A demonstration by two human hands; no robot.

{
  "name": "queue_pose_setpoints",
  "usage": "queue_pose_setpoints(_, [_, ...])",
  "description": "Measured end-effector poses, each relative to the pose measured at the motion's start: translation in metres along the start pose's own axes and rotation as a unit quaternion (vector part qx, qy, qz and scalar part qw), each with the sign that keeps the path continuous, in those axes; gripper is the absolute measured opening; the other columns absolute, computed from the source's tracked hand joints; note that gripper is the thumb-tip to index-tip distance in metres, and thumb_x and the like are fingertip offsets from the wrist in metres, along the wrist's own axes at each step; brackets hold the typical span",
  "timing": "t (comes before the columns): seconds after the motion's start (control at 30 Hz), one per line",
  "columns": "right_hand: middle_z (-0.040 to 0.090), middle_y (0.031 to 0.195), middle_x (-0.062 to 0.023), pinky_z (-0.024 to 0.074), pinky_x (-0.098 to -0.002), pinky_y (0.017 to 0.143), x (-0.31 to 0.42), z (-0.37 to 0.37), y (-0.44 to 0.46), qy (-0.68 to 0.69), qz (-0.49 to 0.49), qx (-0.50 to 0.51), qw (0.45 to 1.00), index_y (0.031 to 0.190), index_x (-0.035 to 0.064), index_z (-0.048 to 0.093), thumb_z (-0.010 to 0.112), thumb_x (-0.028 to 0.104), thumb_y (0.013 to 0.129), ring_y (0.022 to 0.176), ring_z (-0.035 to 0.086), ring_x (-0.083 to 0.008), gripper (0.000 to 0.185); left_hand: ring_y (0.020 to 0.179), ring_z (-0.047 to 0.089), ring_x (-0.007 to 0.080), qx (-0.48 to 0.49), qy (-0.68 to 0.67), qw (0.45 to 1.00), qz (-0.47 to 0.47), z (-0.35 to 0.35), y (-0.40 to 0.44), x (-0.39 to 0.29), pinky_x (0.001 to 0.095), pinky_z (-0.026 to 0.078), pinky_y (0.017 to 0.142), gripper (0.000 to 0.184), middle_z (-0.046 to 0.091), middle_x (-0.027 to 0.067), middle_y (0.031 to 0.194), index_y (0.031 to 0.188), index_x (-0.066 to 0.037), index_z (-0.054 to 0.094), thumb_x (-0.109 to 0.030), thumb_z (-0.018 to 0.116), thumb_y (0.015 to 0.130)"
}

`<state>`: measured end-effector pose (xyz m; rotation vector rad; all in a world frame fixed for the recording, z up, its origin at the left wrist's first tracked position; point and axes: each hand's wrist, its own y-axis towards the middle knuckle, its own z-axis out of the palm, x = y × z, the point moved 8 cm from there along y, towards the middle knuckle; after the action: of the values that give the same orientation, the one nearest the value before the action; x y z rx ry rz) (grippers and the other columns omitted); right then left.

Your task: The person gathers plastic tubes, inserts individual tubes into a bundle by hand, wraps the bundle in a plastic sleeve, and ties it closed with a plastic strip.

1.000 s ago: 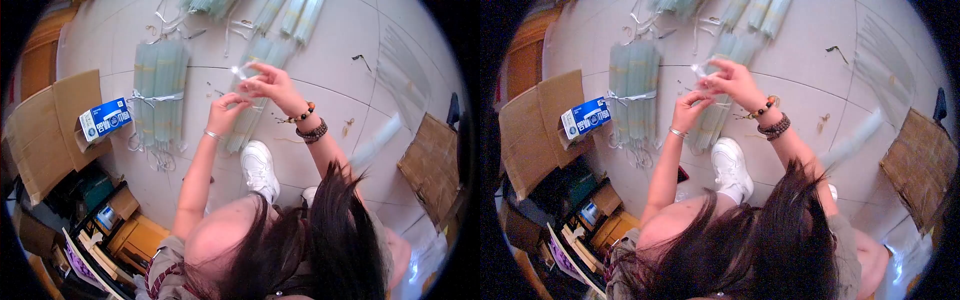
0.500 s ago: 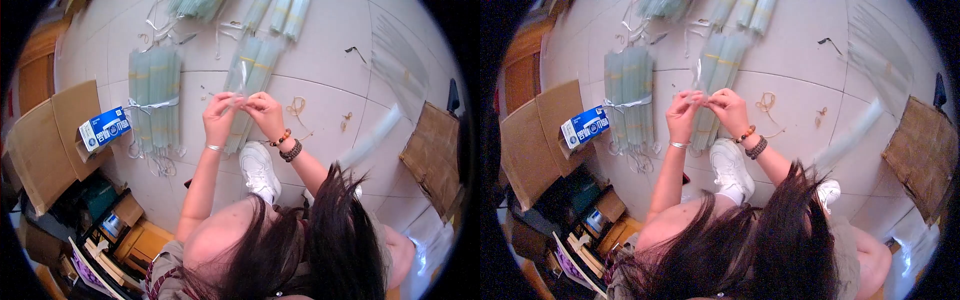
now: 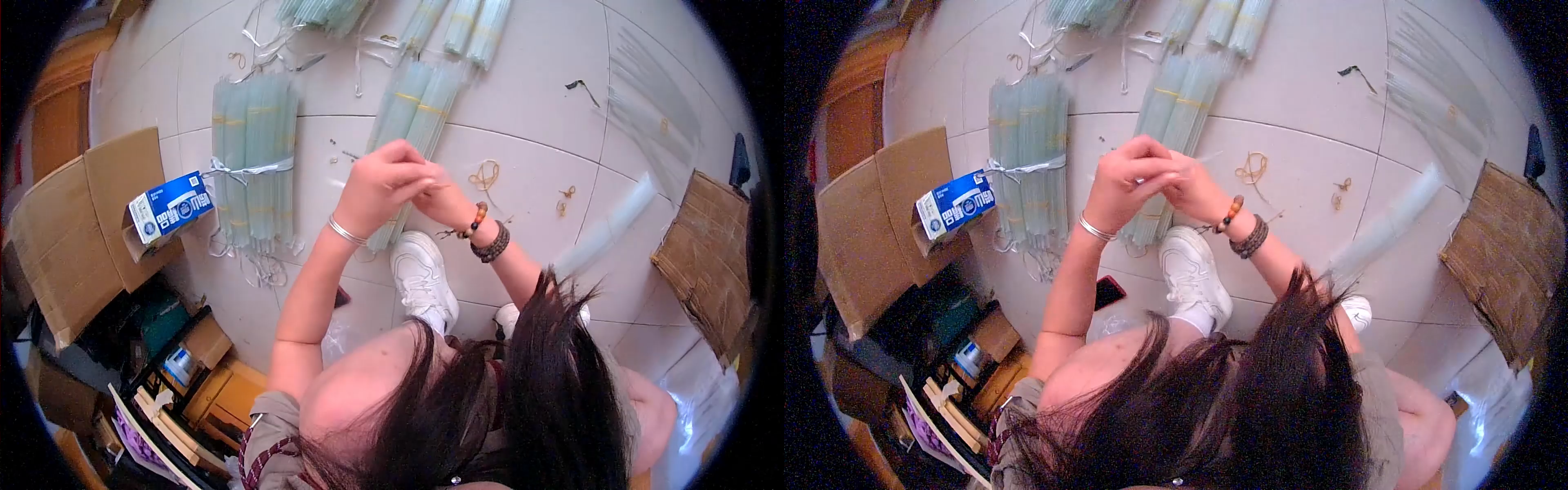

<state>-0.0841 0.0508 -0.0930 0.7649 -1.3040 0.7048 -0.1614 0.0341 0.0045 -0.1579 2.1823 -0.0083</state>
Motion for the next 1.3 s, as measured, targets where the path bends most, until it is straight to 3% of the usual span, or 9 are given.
queue_pose_setpoints(0.1, [0.069,0.099,-0.0108,0.0519,-0.0332,0.084,-0.015,-0.007,0.007,0.051,0.082,0.153,0.984,0.112,0.0041,0.072,0.064,0.008,0.094,0.097,0.065,-0.022,0.021,0.083,0.067,0.0262,-0.094,-0.028,0.989,-0.113,-0.024,0.002,0.027,0.0341,0.054,0.074,0.028,0.068,0.0068,0.095,0.11,-0.009,0.071,-0.005,0.07,0.082])
queue_pose_setpoints(0.13, [0.07,0.103,-0.0094,0.0522,-0.0321,0.085,-0.013,-0.013,0.009,0.075,0.109,0.158,0.979,0.111,0.0043,0.073,0.066,0.008,0.093,0.098,0.065,-0.0183,0.02,0.086,0.068,0.027,-0.076,0.073,0.988,-0.112,-0.027,-0.002,0.047,0.0353,0.054,0.078,0.032,0.069,0.0092,0.098,0.113,-0.01,0.068,-0.006,0.071,0.082])
queue_pose_setpoints(0.23, [0.071,0.104,-0.008,0.0524,-0.0303,0.086,-0.031,-0.014,0.006,0.169,0.167,0.16,0.958,0.108,0.0039,0.075,0.07,0.007,0.09,0.098,0.064,-0.0139,0.018,0.089,0.068,0.0269,0.022,0.087,0.996,-0.016,-0.005,-0.016,0.06,0.0357,0.054,0.081,0.026,0.07,0.0103,0.1,0.107,-0.009,0.068,-0.005,0.072,0.082])
queue_pose_setpoints(0.33, [0.073,0.1,-0.0065,0.0532,-0.0277,0.084,-0.032,-0.017,0.005,0.184,0.164,0.135,0.96,0.101,0.0026,0.077,0.073,0.007,0.088,0.092,0.066,-0.0113,0.014,0.088,0.07,0.0216,-0.014,0.036,0.992,-0.122,0.011,-0.03,0.075,0.0323,0.055,0.079,0.028,0.071,0.0084,0.097,0.106,-0.006,0.066,-0.001,0.073,0.079])
queue_pose_setpoints(0.53, [0.074,0.09,-0.0053,0.0555,-0.0264,0.076,-0.027,-0.029,0.005,0.063,0.185,0.027,0.98,0.093,0.0013,0.075,0.08,0.011,0.082,0.081,0.069,-0.0114,0.016,0.084,0.073,0.0215,-0.085,0.015,0.982,-0.168,0.015,-0.037,0.092,0.0323,0.056,0.074,0.024,0.073,0.0074,0.088,0.102,-0.008,0.064,-0.005,0.074,0.079])
queue_pose_setpoints(0.83, [0.072,0.087,-0.0033,0.0538,-0.0285,0.068,-0.025,-0.04,-0.002,0.016,0.238,-0.077,0.968,0.105,0.0059,0.058,0.078,0.009,0.079,0.08,0.07,-0.0142,0.033,0.08,0.071,0.0142,-0.015,-0.024,0.974,-0.225,0.013,-0.028,0.096,0.029,0.057,0.078,0.025,0.073,0.0057,0.085,0.105,-0.004,0.065,-0.003,0.074,0.082])
queue_pose_setpoints(1.03, [0.068,0.082,-0.0026,0.0514,-0.0389,0.072,0.015,-0.017,0.008,-0.291,0.006,-0.187,0.938,0.107,0.0115,0.06,0.072,0.003,0.075,0.083,0.062,-0.026,0.036,0.093,0.068,0.0138,-0.004,-0.053,0.982,-0.181,0.014,-0.028,0.086,0.0312,0.054,0.086,0.029,0.069,0.0054,0.096,0.113,-0.002,0.064,-0.004,0.071,0.085])
queue_pose_setpoints(1.13, [0.069,0.081,-0.0011,0.0499,-0.0382,0.072,0.013,-0.014,0.008,-0.274,-0.094,-0.216,0.932,0.107,0.0122,0.061,0.076,0.006,0.076,0.083,0.061,-0.0248,0.035,0.094,0.068,0.0163,-0.069,-0.209,0.953,-0.21,0.011,-0.041,0.106,0.0318,0.053,0.09,0.034,0.068,0.0065,0.1,0.119,-0.005,0.064,-0.008,0.072,0.087])
queue_pose_setpoints(1.3, [0.068,0.083,-0.0002,0.0489,-0.0366,0.073,0.013,-0.015,-0.005,-0.253,-0.166,-0.204,0.931,0.102,0.0114,0.064,0.081,0.011,0.074,0.081,0.061,-0.0238,0.033,0.092,0.061,0.0109,0.04,-0.228,0.953,-0.196,0.009,-0.037,0.121,0.0271,0.051,0.089,0.022,0.062,0.0019,0.102,0.112,-0.005,0.072,-0.004,0.069,0.089])
